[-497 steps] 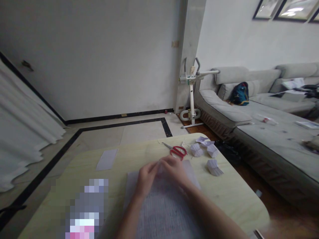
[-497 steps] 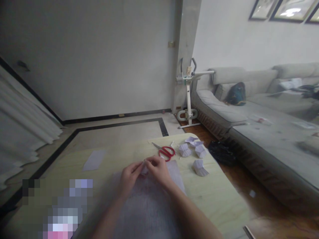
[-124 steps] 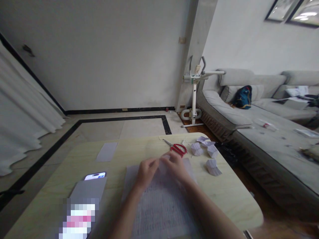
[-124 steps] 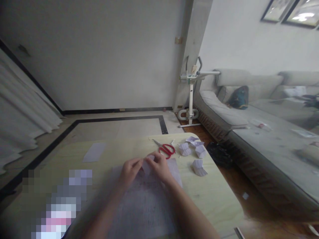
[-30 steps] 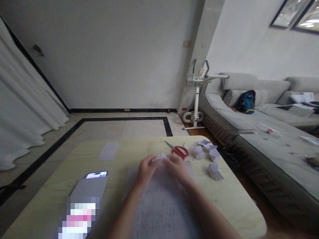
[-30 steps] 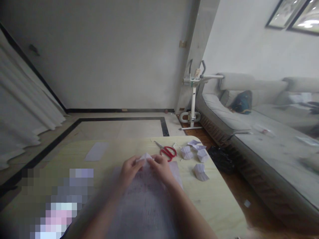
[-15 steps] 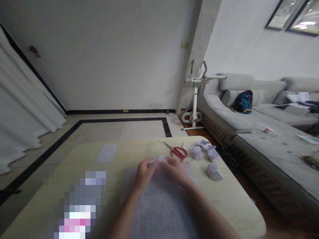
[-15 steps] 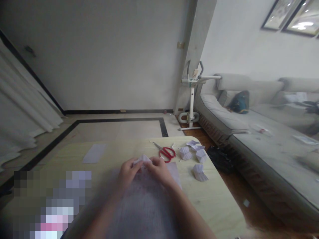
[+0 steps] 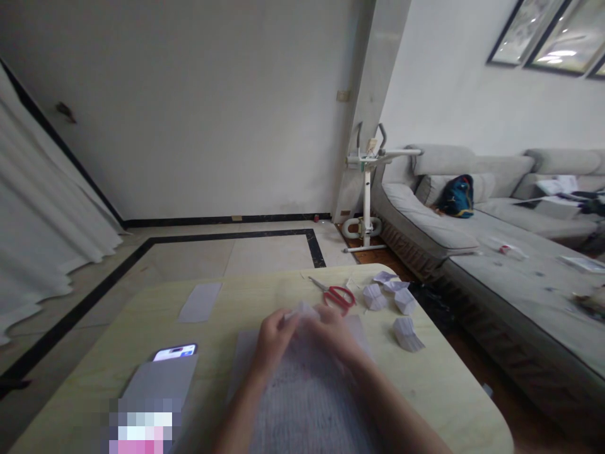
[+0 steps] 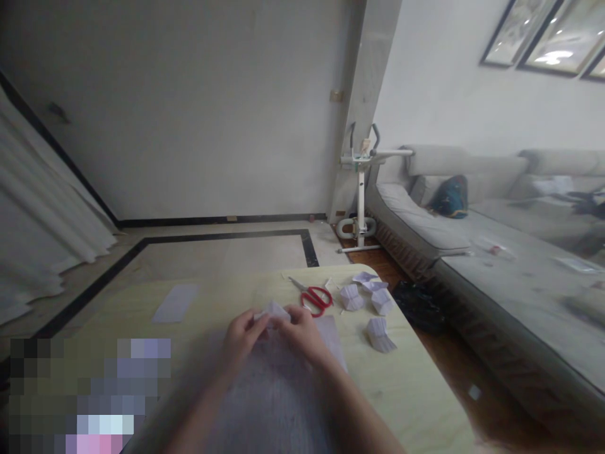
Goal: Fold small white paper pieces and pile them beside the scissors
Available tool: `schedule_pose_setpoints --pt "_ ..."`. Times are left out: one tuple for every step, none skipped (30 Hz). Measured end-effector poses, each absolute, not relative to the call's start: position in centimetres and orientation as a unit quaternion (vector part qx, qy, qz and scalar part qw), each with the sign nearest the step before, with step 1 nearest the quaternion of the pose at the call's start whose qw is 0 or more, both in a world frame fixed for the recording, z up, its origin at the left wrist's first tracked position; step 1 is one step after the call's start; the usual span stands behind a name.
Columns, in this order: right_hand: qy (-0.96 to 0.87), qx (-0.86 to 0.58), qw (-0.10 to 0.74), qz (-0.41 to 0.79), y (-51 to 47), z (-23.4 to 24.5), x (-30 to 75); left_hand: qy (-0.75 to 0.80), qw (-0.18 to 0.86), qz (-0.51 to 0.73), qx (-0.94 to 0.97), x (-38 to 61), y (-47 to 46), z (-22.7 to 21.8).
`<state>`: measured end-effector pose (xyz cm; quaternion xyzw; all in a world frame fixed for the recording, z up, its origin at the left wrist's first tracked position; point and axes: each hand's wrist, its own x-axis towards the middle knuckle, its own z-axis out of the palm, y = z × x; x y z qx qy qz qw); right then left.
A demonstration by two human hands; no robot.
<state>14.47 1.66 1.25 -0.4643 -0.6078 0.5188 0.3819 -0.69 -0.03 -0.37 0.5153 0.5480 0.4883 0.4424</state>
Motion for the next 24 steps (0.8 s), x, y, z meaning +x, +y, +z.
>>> schedule_pose_setpoints --pt "-0.61 -0.458 0.378 0.525 1.6 1.3 14.5 0.548 0.441 0.486 0.519 -0.7 0.0 -0.3" --pt "-0.612 -0.452 0.375 0.529 1.5 1.4 14.5 0.546 0.441 0.483 0.523 -0.7 -0.1 -0.3" --pt "-0.613 -0.448 0.374 0.532 1.5 1.4 14.6 0.544 0.444 0.48 0.526 -0.8 -0.1 -0.2" --pt "-0.613 -0.445 0.375 0.534 1.5 1.4 14.6 0.54 0.449 0.477 0.528 -0.8 -0.1 -0.2" --pt "-0.612 -0.444 0.377 0.534 1.5 1.3 14.6 0.536 0.454 0.476 0.529 -0.8 -0.1 -0.1" --pt "-0.61 -0.444 0.381 0.534 1.5 1.1 14.6 0.532 0.459 0.478 0.528 -0.9 -0.1 -0.1" --pt "-0.606 -0.445 0.387 0.534 1.5 0.9 14.5 0.528 0.462 0.482 0.524 -0.9 -0.1 -0.1" --pt "-0.6 -0.447 0.392 0.535 1.6 0.7 14.5 0.526 0.464 0.488 0.52 -0.9 -0.1 -0.1" --pt "-0.594 -0.451 0.398 0.534 1.7 0.5 14.5 0.524 0.465 0.493 0.516 -0.9 0.0 -0.2" --pt "-0.588 -0.455 0.401 0.534 1.7 0.3 14.5 0.524 0.465 0.497 0.512 -0.9 0.0 -0.2" --pt "-0.584 -0.458 0.402 0.536 1.8 0.2 14.5 0.526 0.463 0.5 0.51 -0.9 0.0 -0.2" --pt "-0.582 -0.459 0.401 0.538 1.8 0.2 14.5 0.529 0.46 0.5 0.509 -0.9 0.1 -0.3" --pt "-0.582 -0.458 0.398 0.541 1.8 0.2 14.5 0.532 0.454 0.5 0.511 -0.9 0.1 -0.3" --pt "-0.583 -0.456 0.396 0.543 1.8 0.2 14.5 0.536 0.447 0.499 0.514 -0.9 0.0 -0.2" --pt "-0.585 -0.452 0.394 0.546 1.8 0.3 14.6 0.538 0.439 0.499 0.519 -0.9 0.0 -0.2" --pt "-0.587 -0.447 0.393 0.549 1.7 0.4 14.7 0.538 0.434 0.499 0.523 -0.8 -0.1 -0.2" --pt "-0.588 -0.442 0.392 0.552 1.7 0.5 14.7 0.536 0.431 0.499 0.527 -0.8 -0.1 -0.2" --pt "-0.587 -0.439 0.393 0.556 1.7 0.6 14.8 0.534 0.429 0.5 0.53 -0.7 -0.2 -0.1" --pt "-0.584 -0.436 0.395 0.559 1.6 0.7 14.8 0.531 0.428 0.501 0.532 -0.7 -0.3 -0.1" --pt "-0.583 -0.434 0.398 0.56 1.6 0.7 14.9 0.529 0.427 0.502 0.534 -0.6 -0.4 0.0" --pt "-0.582 -0.433 0.403 0.558 1.6 0.7 14.9 0.526 0.427 0.503 0.536 -0.6 -0.4 0.1" --pt "-0.583 -0.432 0.409 0.553 1.6 0.8 14.9 0.523 0.429 0.504 0.537 -0.5 -0.5 0.2" --pt "-0.586 -0.43 0.413 0.548 1.5 0.8 14.9 0.521 0.432 0.503 0.538 -0.5 -0.5 0.3" --pt "-0.589 -0.428 0.416 0.545 1.5 0.9 14.9 0.519 0.435 0.502 0.538 -0.5 -0.5 0.4"
